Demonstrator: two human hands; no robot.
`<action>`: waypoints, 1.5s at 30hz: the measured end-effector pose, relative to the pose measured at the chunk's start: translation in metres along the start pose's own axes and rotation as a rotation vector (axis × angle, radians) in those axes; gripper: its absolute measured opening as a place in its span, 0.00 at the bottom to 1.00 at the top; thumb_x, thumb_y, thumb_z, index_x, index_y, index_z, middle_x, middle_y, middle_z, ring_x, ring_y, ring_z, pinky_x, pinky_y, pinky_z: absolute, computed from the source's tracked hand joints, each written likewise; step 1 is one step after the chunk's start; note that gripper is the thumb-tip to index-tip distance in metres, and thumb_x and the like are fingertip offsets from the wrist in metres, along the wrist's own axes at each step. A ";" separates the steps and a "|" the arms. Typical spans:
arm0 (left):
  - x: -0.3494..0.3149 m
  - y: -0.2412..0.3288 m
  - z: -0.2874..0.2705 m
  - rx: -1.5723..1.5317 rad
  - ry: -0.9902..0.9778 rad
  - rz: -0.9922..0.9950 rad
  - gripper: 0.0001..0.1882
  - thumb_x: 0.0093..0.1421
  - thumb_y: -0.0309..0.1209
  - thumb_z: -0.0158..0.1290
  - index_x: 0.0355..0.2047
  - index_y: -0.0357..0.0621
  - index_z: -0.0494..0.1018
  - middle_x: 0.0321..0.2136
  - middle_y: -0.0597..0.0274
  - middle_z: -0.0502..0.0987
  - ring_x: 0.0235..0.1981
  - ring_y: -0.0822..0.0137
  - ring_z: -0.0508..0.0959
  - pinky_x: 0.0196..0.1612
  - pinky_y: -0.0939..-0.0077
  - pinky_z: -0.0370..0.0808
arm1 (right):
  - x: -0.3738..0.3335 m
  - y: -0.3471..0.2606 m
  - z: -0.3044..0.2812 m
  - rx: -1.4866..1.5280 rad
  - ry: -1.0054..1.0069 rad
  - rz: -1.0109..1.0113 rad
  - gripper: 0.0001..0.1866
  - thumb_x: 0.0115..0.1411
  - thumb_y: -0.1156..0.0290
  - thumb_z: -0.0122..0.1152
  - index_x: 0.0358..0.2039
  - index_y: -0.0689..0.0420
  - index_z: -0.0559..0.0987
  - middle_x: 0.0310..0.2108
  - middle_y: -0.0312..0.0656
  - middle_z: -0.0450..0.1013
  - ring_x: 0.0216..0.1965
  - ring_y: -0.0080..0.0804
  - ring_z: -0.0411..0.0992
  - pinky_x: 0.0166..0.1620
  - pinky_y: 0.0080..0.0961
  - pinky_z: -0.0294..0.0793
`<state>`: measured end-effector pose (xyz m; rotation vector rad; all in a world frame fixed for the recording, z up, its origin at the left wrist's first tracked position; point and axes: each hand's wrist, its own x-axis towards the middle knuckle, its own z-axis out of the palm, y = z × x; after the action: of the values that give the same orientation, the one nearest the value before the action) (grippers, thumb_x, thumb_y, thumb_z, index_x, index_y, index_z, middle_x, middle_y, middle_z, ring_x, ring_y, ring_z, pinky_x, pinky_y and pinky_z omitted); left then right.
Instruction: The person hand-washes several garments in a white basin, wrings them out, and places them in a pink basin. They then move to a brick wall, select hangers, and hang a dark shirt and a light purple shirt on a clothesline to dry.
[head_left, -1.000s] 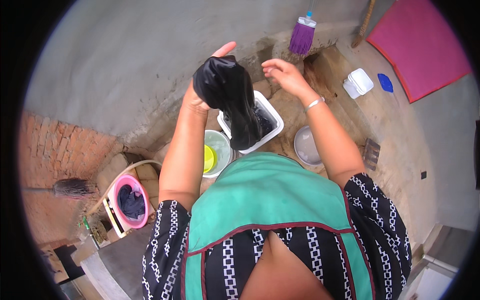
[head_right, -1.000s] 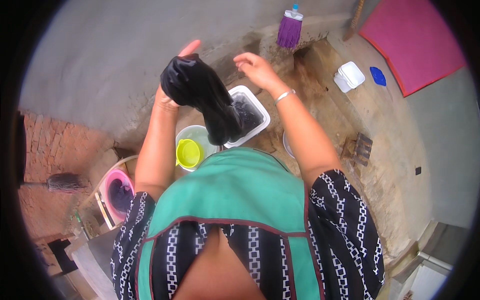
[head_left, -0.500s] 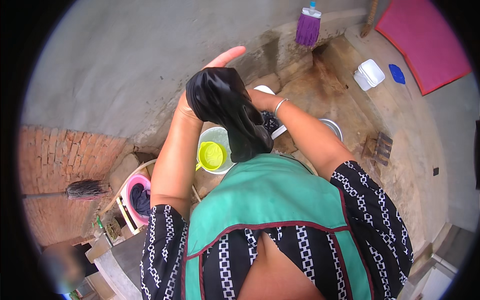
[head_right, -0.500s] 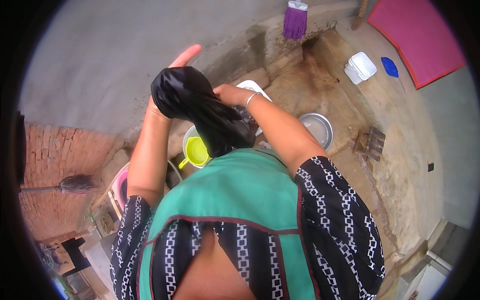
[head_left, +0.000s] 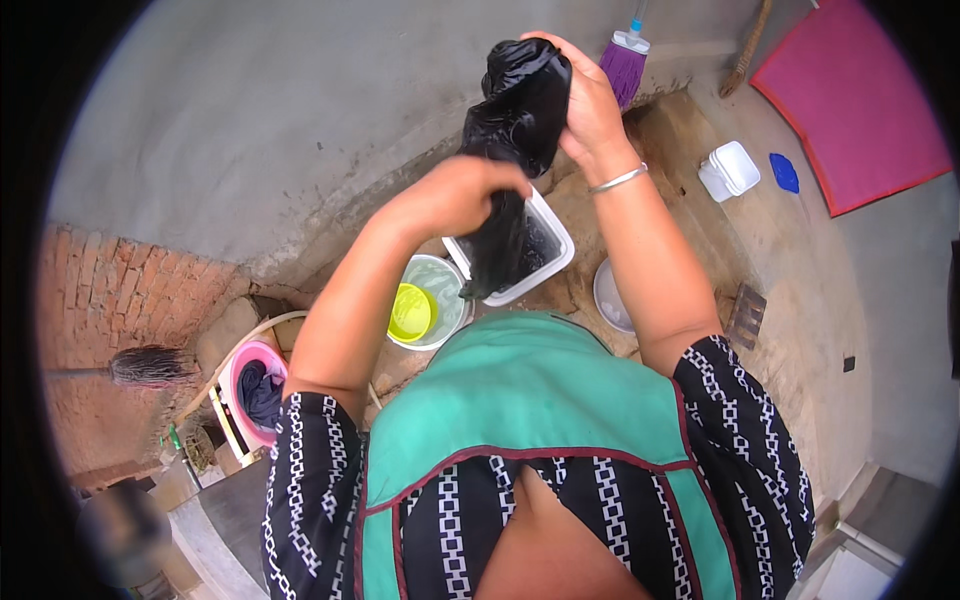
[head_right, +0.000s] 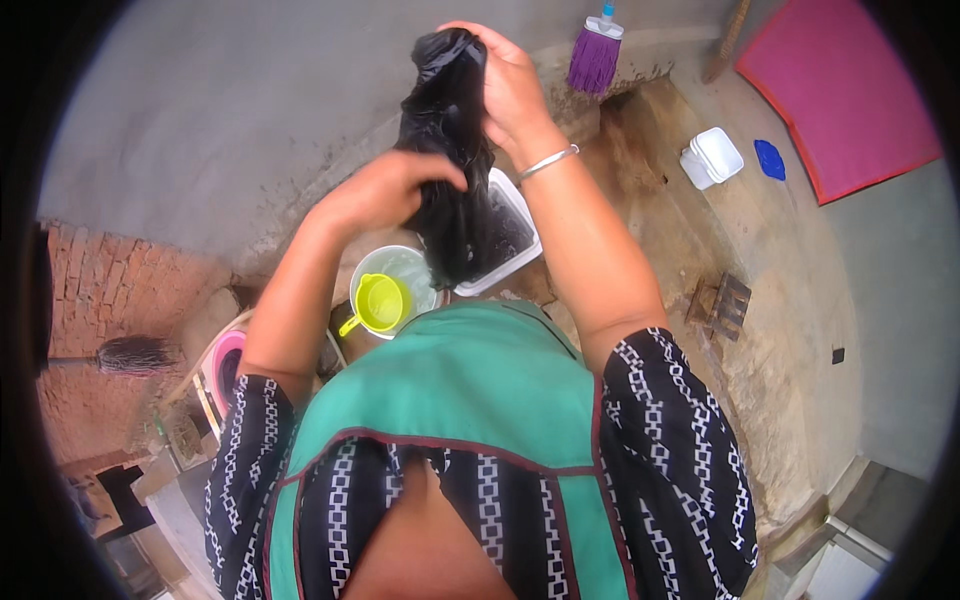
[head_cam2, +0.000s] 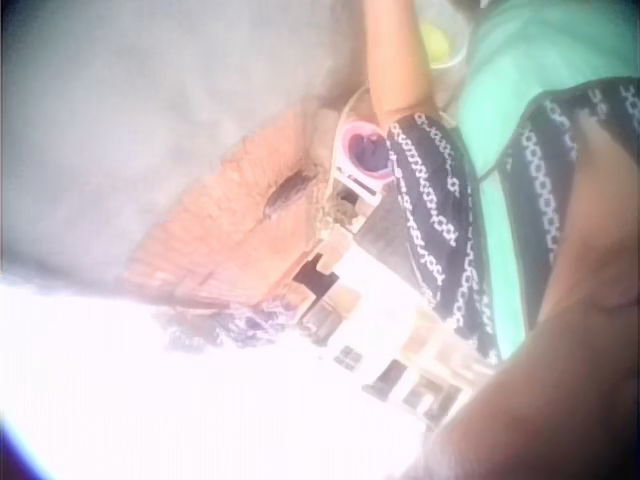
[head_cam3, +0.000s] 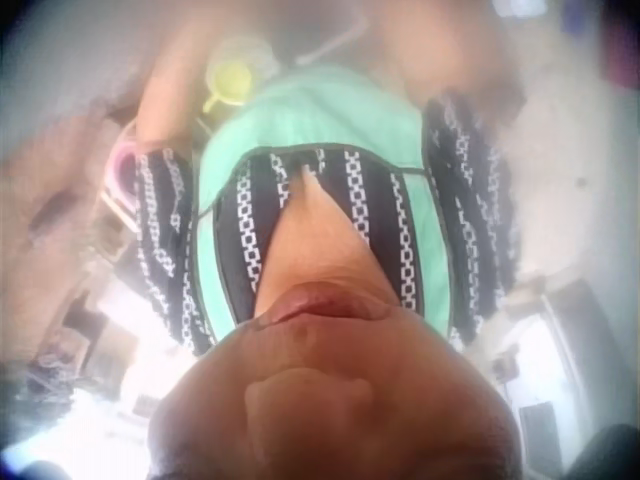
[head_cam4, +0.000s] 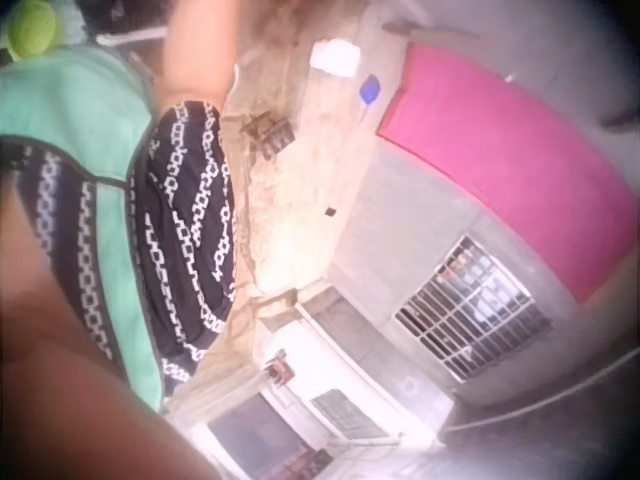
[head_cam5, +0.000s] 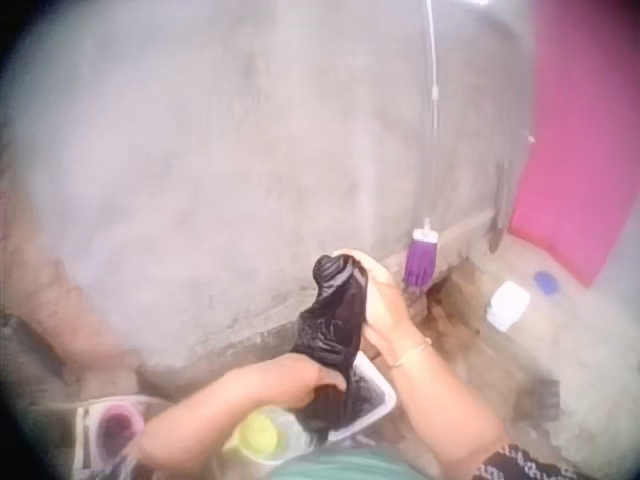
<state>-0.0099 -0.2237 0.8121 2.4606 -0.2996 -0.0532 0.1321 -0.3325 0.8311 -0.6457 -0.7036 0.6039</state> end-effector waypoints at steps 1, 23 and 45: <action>-0.002 0.002 0.010 -0.010 0.175 -0.012 0.24 0.40 0.13 0.43 0.38 0.46 0.73 0.32 0.50 0.76 0.35 0.56 0.77 0.39 0.70 0.72 | -0.005 -0.002 0.004 -0.020 0.004 0.039 0.13 0.61 0.76 0.45 0.45 0.65 0.70 0.37 0.42 0.73 0.37 0.27 0.73 0.44 0.23 0.73; 0.013 -0.082 0.097 -0.307 -0.108 -0.272 0.20 0.50 0.36 0.57 0.44 0.47 0.71 0.38 0.57 0.77 0.43 0.59 0.75 0.49 0.69 0.68 | -0.023 -0.045 -0.019 0.000 -0.146 0.107 0.13 0.61 0.72 0.42 0.41 0.64 0.71 0.34 0.41 0.72 0.35 0.27 0.73 0.41 0.21 0.73; -0.065 -0.061 -0.025 -0.013 0.743 -0.274 0.39 0.45 0.27 0.58 0.58 0.45 0.56 0.57 0.50 0.61 0.57 0.54 0.62 0.57 0.66 0.62 | 0.031 -0.024 0.059 -0.858 -0.325 0.114 0.07 0.52 0.71 0.52 0.27 0.60 0.77 0.23 0.33 0.72 0.24 0.21 0.68 0.28 0.20 0.68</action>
<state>-0.0581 -0.1474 0.7921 2.3023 0.3570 0.7192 0.1145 -0.3074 0.8951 -1.4065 -1.2548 0.5006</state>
